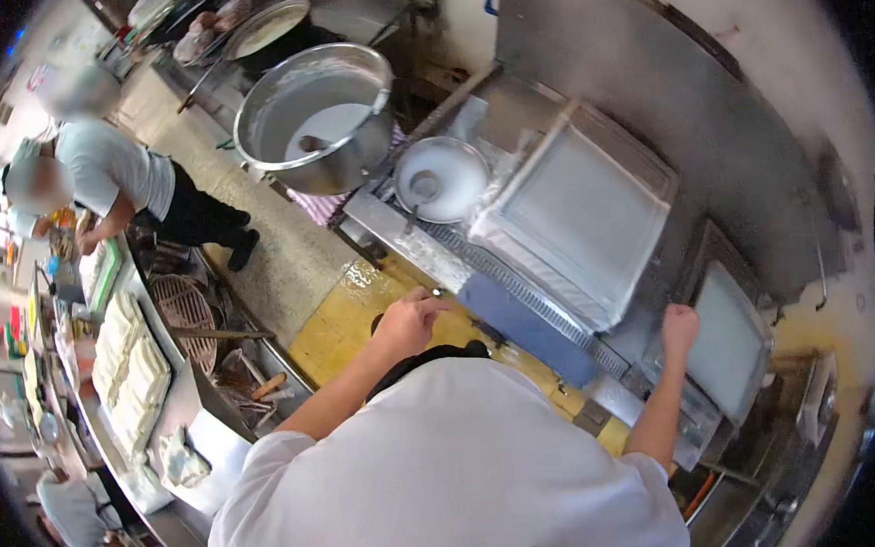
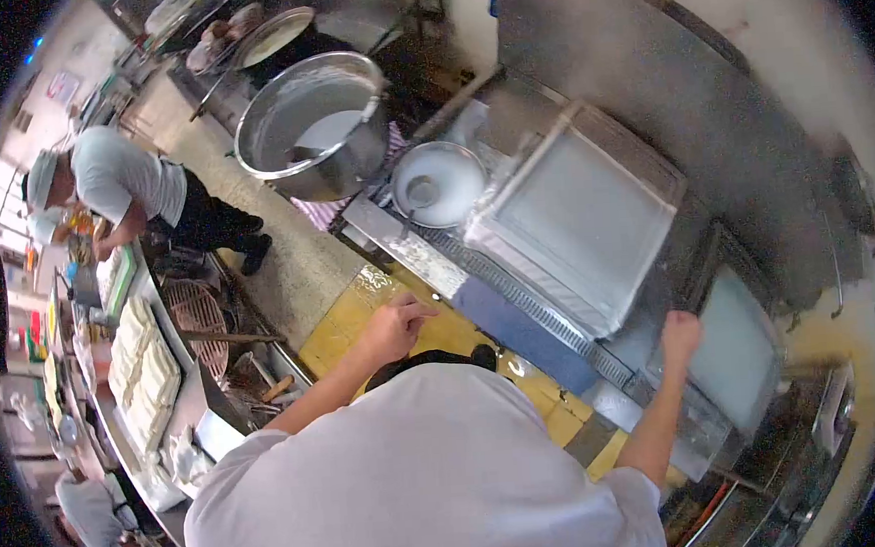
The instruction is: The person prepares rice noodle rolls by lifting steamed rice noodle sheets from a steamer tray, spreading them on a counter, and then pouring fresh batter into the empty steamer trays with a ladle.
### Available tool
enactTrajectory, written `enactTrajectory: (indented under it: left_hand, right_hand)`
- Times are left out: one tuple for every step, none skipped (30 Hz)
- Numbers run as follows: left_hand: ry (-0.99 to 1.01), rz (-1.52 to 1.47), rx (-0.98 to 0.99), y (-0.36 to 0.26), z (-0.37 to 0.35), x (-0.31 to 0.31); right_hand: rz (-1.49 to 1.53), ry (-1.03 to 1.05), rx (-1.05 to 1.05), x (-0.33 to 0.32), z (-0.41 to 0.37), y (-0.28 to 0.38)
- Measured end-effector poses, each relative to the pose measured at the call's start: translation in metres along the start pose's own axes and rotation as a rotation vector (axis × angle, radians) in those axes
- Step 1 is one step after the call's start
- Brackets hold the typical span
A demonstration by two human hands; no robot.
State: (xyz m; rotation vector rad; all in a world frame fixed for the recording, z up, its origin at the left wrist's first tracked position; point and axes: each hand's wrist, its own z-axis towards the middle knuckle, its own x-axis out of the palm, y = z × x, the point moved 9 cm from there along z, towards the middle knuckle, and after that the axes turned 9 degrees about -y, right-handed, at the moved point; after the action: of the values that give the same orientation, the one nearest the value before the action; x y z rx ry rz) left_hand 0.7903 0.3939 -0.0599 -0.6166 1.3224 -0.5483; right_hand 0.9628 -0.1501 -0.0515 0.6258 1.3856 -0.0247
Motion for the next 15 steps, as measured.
enactTrajectory:
  left_hand:
    - [-0.024, -0.029, 0.044, 0.002, 0.002, -0.009]
    - [-0.047, -0.03, 0.038, 0.008, 0.002, -0.019]
    - [-0.07, -0.056, 0.02, 0.014, 0.003, -0.034]
    - [-0.088, -0.081, 0.003, 0.024, 0.001, -0.05]
    - [-0.103, -0.081, -0.003, 0.037, -0.004, -0.064]
    - [-0.158, -0.067, 0.028, 0.048, -0.008, -0.083]
    - [-0.216, -0.053, 0.061, 0.059, -0.011, -0.102]
    - [-0.24, -0.056, 0.057, 0.071, -0.015, -0.121]
    - [-0.245, -0.053, -0.008, 0.089, -0.021, -0.139]
    - [-0.245, -0.054, -0.077, 0.108, -0.029, -0.153]
    - [-0.262, -0.062, -0.09, 0.124, -0.036, -0.166]
    - [-0.285, -0.041, -0.126, 0.143, -0.043, -0.18]
    - [-0.307, -0.017, -0.159, 0.16, -0.048, -0.194]
    - [-0.298, -0.023, -0.206, 0.168, -0.052, -0.211]
    - [-0.307, -0.028, -0.21, 0.178, -0.053, -0.221]
  right_hand:
    - [0.065, 0.001, -0.103, 0.01, -0.01, 0.043]
    - [0.13, 0.004, -0.205, 0.025, -0.019, 0.079]
    - [0.202, -0.115, -0.498, 0.046, -0.028, 0.115]
    - [0.153, -0.005, -0.511, 0.063, -0.049, 0.159]
    - [0.231, 0.04, -0.54, 0.081, -0.069, 0.2]
    - [0.308, 0.083, -0.572, 0.096, -0.089, 0.242]
    - [0.378, 0.129, -0.636, 0.101, -0.117, 0.29]
    - [0.446, 0.177, -0.7, 0.102, -0.147, 0.34]
    - [0.499, 0.208, -0.773, 0.097, -0.177, 0.389]
    - [0.548, 0.245, -0.842, 0.089, -0.206, 0.435]
    - [0.562, 0.229, -0.944, 0.078, -0.233, 0.477]
    - [0.575, 0.216, -1.042, 0.067, -0.26, 0.514]
    - [0.568, 0.225, -1.055, 0.059, -0.281, 0.545]
    - [0.544, 0.165, -1.204, 0.043, -0.309, 0.578]
    - [0.52, 0.1, -1.349, 0.035, -0.331, 0.605]
